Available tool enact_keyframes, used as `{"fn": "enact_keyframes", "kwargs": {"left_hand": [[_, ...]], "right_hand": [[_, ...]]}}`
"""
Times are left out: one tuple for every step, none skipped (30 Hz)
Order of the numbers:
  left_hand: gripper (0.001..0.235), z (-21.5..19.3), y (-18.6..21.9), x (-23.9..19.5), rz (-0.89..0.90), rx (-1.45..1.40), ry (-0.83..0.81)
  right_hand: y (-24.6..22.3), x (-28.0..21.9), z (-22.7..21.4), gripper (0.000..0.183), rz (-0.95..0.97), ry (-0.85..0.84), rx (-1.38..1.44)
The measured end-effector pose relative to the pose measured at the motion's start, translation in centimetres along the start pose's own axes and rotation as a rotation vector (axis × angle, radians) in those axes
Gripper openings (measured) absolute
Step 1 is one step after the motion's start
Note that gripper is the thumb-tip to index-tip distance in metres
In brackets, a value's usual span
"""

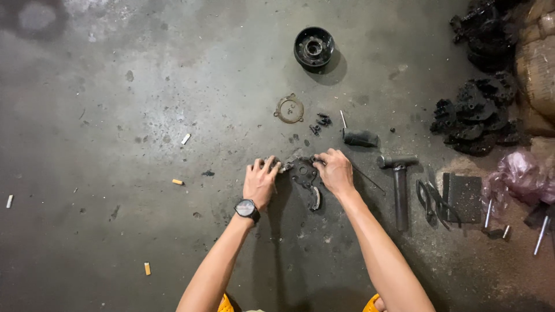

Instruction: The person sits on the workshop floor assembling a motorcycle clutch/brake shoe assembly. They fit curved shoe segments into a circular hub, press the parts together by hand, use pliers to seat components, and finally reach for a hammer to tap the assembly into place.

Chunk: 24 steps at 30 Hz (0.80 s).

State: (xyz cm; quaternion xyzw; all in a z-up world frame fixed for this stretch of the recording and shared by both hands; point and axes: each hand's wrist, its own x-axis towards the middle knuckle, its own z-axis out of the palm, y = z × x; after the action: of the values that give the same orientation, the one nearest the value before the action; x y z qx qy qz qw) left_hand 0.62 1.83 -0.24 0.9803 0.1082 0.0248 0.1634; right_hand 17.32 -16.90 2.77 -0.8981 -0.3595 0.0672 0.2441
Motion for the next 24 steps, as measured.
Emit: {"fn": "enact_keyframes", "kwargs": {"left_hand": [[0.055, 0.8, -0.7, 0.1, 0.024, 0.078, 0.006], [0.055, 0.9, -1.0, 0.4, 0.022, 0.077, 0.005], [0.054, 1.0, -1.3, 0.8, 0.034, 0.117, 0.026], [0.052, 1.0, -1.6, 1.2, 0.043, 0.157, 0.047], [0.052, 0.6, -1.2, 1.3, 0.040, 0.156, 0.047], [0.053, 0.2, -0.9, 1.5, 0.022, 0.124, 0.050], [0.054, -0.2, -0.5, 1.8, 0.004, 0.091, 0.053], [0.054, 0.3, -0.1, 1.3, 0.004, 0.092, 0.053], [0.054, 0.9, 0.4, 0.9, 0.028, 0.127, 0.105], [0.055, 1.5, 1.0, 0.3, 0.053, 0.162, 0.154], [0.055, 2.0, 1.7, -0.4, 0.053, 0.163, 0.153], [0.051, 2.5, 2.4, -1.0, 0.082, 0.034, 0.096], [0.049, 2.9, 3.1, -1.6, 0.112, -0.094, 0.040], [0.049, 3.0, 3.4, -1.8, 0.110, -0.093, 0.042], [0.051, 3.0, 3.7, -2.0, 0.106, -0.037, 0.012], [0.054, 3.1, 3.8, -2.1, 0.100, 0.021, -0.018], [0.054, 3.1, 3.8, -2.0, 0.097, 0.024, -0.015], [0.053, 3.2, 3.8, -2.2, 0.106, 0.032, -0.019], [0.051, 3.4, 3.8, -2.3, 0.114, 0.040, -0.022], [0.051, 2.9, 4.0, -2.4, 0.114, 0.043, -0.025], [0.052, 2.4, 4.1, -2.4, 0.110, 0.054, -0.030], [0.053, 2.0, 4.4, -2.1, 0.106, 0.064, -0.032], [0.053, 1.9, 4.4, -2.2, 0.107, 0.066, -0.030], [0.053, 1.9, 4.4, -2.1, 0.100, 0.052, -0.033]], "right_hand": [[0.3, -0.1, 0.3, 0.020, 0.015, -0.020, 0.008], [0.1, -0.6, 0.4, 0.020, 0.014, -0.022, 0.008], [-0.1, -1.0, 0.5, 0.021, 0.018, -0.017, 0.018], [-0.3, -1.5, 0.6, 0.021, 0.020, -0.013, 0.028], [-0.6, -1.9, 0.6, 0.021, 0.018, -0.016, 0.028], [-0.8, -2.4, 0.7, 0.021, 0.043, -0.002, 0.046], [-1.1, -2.9, 0.7, 0.022, 0.069, 0.012, 0.064], [-1.0, -3.0, 0.9, 0.022, 0.068, 0.012, 0.064], [-0.9, -3.2, 1.1, 0.022, 0.084, 0.024, 0.089], [-0.8, -3.5, 1.3, 0.023, 0.101, 0.034, 0.114], [-0.7, -3.5, 1.4, 0.023, 0.102, 0.033, 0.115], [-0.6, -3.5, 1.5, 0.023, 0.069, 0.046, 0.107], [-0.6, -3.5, 1.5, 0.022, 0.037, 0.059, 0.099], [-0.6, -3.5, 1.5, 0.022, 0.033, 0.059, 0.099], [-0.6, -3.4, 1.4, 0.021, 0.038, 0.052, 0.094], [-0.7, -3.2, 1.3, 0.019, 0.042, 0.045, 0.091], [-0.6, -3.0, 1.2, 0.019, 0.037, 0.046, 0.093], [-0.6, -3.0, 1.2, 0.020, 0.018, 0.031, 0.061], [-0.5, -3.0, 1.2, 0.020, -0.002, 0.015, 0.029], [-0.5, -2.9, 1.2, 0.020, -0.001, 0.016, 0.033], [-0.5, -2.8, 1.1, 0.018, 0.003, -0.033, 0.001], [-0.3, -2.5, 0.9, 0.017, 0.005, -0.079, -0.035], [-0.2, -2.6, 1.0, 0.017, 0.004, -0.076, -0.035], [0.1, -2.7, 1.1, 0.018, 0.005, -0.069, -0.013]]}}
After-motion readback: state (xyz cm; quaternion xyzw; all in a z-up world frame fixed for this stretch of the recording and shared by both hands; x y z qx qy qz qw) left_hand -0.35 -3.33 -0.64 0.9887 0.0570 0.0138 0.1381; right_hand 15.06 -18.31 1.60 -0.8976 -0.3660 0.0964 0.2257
